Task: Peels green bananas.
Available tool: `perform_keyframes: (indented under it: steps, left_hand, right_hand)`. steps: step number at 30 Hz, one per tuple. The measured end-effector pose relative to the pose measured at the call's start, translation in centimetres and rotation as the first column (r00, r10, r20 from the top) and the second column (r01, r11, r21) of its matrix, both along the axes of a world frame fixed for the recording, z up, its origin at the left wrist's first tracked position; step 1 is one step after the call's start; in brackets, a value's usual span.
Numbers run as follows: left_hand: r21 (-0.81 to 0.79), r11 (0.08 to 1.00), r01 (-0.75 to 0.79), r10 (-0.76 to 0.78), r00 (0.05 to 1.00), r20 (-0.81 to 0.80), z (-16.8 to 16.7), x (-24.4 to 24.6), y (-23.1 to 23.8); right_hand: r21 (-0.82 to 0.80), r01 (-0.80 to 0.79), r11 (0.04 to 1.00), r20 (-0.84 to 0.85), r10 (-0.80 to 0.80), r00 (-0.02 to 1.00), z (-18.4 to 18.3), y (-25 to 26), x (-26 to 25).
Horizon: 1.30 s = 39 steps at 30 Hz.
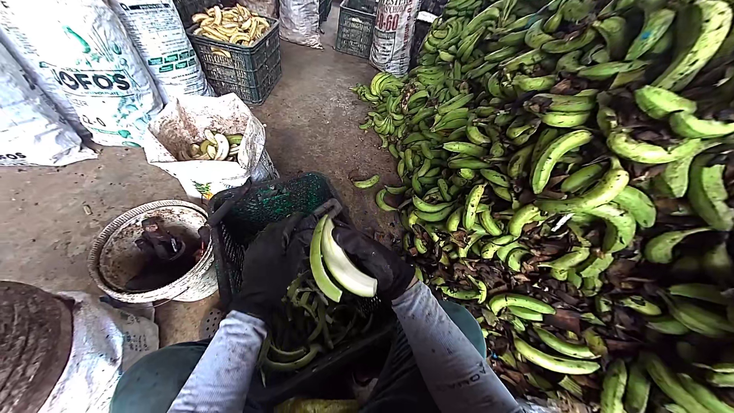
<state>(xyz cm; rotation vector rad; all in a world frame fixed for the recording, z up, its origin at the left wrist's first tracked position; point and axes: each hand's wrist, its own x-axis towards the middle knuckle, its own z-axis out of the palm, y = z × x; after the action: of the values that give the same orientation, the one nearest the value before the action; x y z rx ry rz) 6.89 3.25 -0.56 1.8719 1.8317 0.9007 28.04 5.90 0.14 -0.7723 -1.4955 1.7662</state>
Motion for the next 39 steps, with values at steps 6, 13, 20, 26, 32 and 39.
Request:
perform_keyframes:
  steps: [6,13,20,26,32,39]
  left_hand:
    - [0.008,1.000,0.017,-0.017,0.998,0.068,-0.2,0.7,-0.8]
    - [0.349,0.936,0.048,-0.033,0.998,-0.048,-2.0,4.1,-3.2]
    - [0.062,0.995,0.084,-0.089,0.992,0.086,-1.2,2.9,-2.2]
    - [0.024,0.999,0.033,-0.033,0.999,-0.003,-1.0,1.7,-1.8]
    - [-0.173,0.983,-0.066,0.065,0.998,-0.013,0.4,0.5,-1.0]
    - [0.031,0.999,-0.015,0.018,0.995,-0.099,-0.7,0.3,-1.3]
  right_hand:
    - [-0.165,0.178,0.970,-0.206,-0.210,0.956,-1.1,1.2,0.2]
    - [-0.553,0.300,0.777,-0.557,-0.613,0.560,-0.8,3.2,-0.4]
    - [-0.263,0.230,0.937,-0.433,-0.327,0.840,-0.8,1.7,-0.4]
    - [0.223,0.253,0.942,0.136,-0.287,0.948,-1.1,0.4,-0.2]
    - [0.137,0.151,0.979,0.134,-0.169,0.976,-1.8,0.5,-0.8]
    - [-0.466,0.193,0.864,-0.295,-0.357,0.886,-1.9,1.7,-0.2]
